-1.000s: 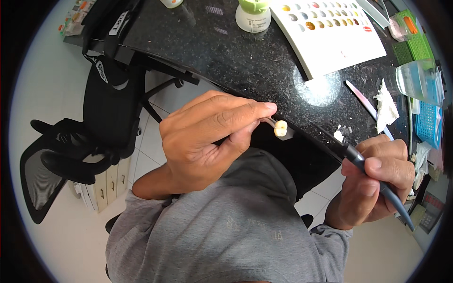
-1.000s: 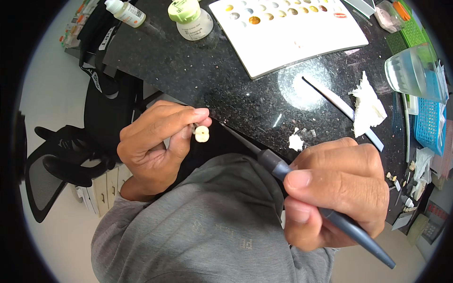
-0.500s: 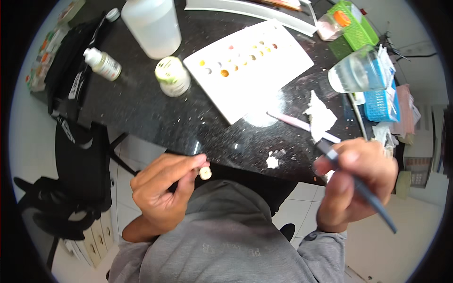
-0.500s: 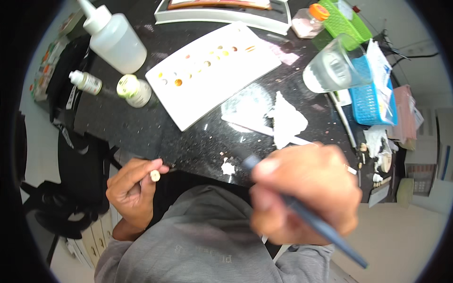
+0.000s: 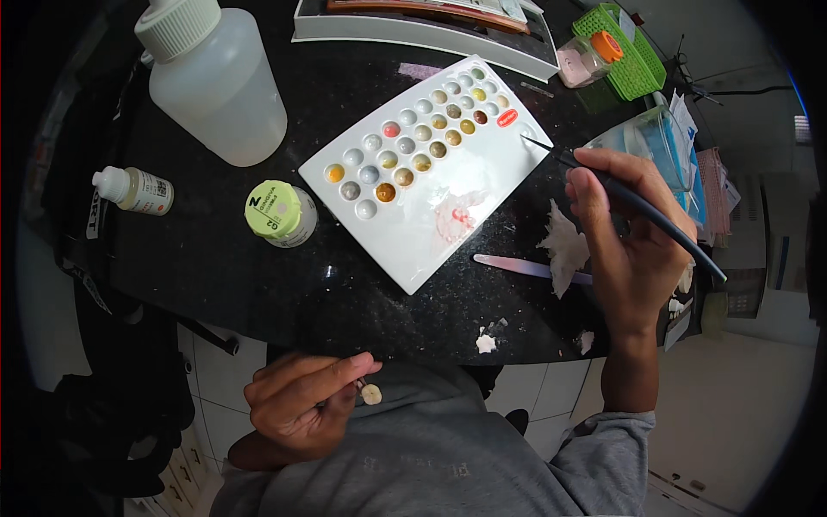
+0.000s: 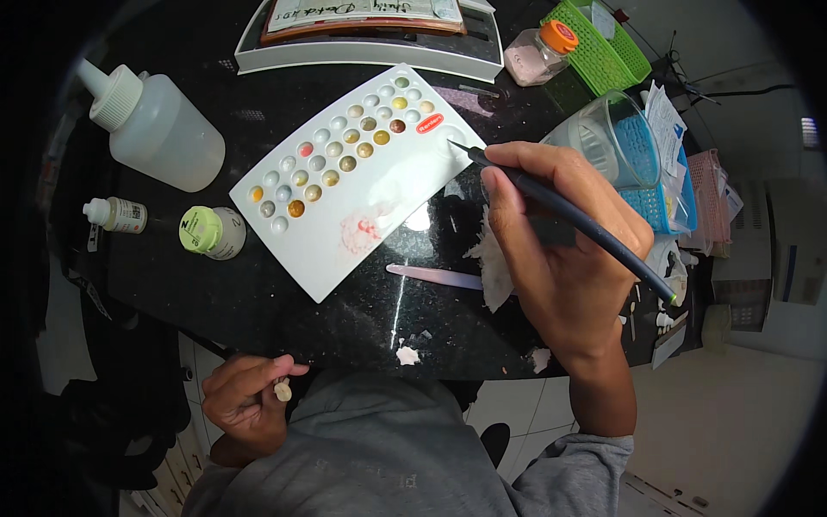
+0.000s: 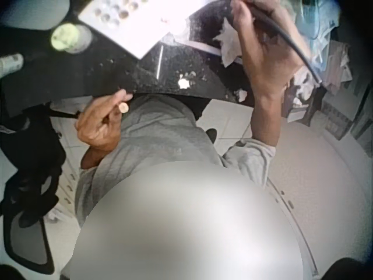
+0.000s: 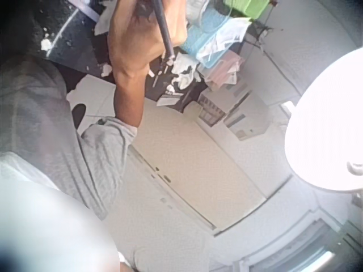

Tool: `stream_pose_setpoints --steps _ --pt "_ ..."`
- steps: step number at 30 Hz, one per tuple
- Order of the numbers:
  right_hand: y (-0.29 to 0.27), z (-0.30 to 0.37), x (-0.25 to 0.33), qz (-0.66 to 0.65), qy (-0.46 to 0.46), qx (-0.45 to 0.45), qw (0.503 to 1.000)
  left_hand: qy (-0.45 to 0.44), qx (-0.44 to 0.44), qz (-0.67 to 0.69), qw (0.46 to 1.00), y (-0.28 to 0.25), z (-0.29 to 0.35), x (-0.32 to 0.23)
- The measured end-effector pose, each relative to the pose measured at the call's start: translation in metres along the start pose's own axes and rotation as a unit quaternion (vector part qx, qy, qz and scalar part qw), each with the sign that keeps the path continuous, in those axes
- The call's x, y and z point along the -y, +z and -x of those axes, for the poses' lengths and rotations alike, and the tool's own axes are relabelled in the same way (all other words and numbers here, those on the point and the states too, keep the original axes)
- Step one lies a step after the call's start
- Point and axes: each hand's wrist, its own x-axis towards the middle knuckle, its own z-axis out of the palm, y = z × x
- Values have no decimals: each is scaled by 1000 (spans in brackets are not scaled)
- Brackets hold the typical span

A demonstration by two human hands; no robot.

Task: Applying ceramic stains and glaze to a dental crown using a brush and pigment palette.

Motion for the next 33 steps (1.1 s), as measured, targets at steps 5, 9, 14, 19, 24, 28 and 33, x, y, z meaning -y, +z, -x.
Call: stream_pose_setpoints --steps 5,9,14,19,24,28,33 --pt "3 1 0 -8 -1 -3 1000 8 7 -6 1000 -4 2 2" --pt "1 6 5 -5 13 -11 1000 14 6 -11 1000 -4 6 2" --pt "-4 8 11 -11 -3 -26 1000 8 -17 -30 999 -1 9 0" --pt "-24 31 45 -44 -66 -102 992 65 -59 -65 994 6 -4 -1" --pt "-13 49 37 -304 -162 156 926 78 -46 -109 990 7 -7 -6" --pt "12 77 47 -335 -103 83 933 89 -71 -127 985 9 -2 -6" --pt "19 77 41 -388 -165 69 904 88 -78 -145 983 10 3 -7"
